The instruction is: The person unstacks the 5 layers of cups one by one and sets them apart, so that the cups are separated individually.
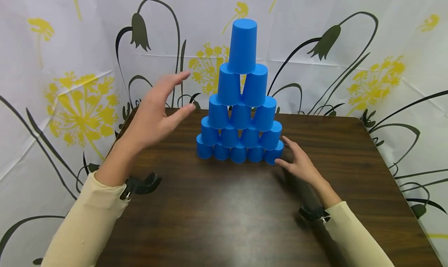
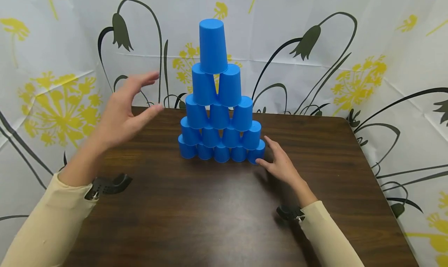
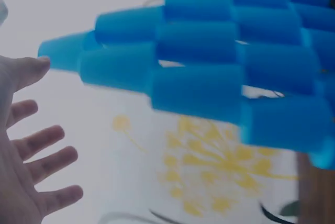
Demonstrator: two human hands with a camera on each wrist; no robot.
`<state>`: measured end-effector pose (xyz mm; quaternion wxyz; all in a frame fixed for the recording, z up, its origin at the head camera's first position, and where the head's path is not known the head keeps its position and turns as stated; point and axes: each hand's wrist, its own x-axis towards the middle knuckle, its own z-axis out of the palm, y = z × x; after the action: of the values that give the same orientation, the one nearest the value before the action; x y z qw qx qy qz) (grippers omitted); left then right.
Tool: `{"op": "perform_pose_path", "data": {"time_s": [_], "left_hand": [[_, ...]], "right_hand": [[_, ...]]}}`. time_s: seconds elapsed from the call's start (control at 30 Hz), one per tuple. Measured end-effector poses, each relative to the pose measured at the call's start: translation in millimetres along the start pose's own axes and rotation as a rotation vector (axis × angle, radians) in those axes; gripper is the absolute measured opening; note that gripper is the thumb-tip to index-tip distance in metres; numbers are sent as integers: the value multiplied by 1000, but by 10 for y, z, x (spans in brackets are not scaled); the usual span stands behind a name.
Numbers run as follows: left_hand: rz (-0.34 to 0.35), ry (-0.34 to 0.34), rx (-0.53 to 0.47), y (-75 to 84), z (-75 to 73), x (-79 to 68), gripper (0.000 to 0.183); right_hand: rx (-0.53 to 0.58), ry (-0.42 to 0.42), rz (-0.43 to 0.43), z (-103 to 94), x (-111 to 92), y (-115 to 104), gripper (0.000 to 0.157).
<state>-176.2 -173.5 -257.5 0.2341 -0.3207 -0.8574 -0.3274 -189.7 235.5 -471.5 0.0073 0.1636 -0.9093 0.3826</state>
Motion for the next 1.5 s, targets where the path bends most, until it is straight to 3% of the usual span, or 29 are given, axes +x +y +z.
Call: {"op": "perform_pose_path", "data": {"time_s": [0.1, 0.27, 0.43, 0.6, 1.07, 1.5], "left_hand": [[0, 32, -22, 116, 24, 327, 60], [-91, 65, -84, 254, 143, 742, 61], [-140, 63, -119, 338, 249, 1021, 70], [-118, 40, -154, 371, 327, 1216, 77], [-96, 33, -81, 399, 398, 1307, 62], [-81, 43, -127, 417, 355, 1317, 60]], "right_hand": [[35, 15, 18, 67, 23, 25, 84], [78, 40, 51, 167, 62, 65, 81], [87, 64, 83, 248, 67, 90, 76], [85, 75, 108, 304, 67, 107, 72], [73, 84, 125, 334, 91, 105, 61], [53, 78, 119, 333, 91, 123, 62]]}}
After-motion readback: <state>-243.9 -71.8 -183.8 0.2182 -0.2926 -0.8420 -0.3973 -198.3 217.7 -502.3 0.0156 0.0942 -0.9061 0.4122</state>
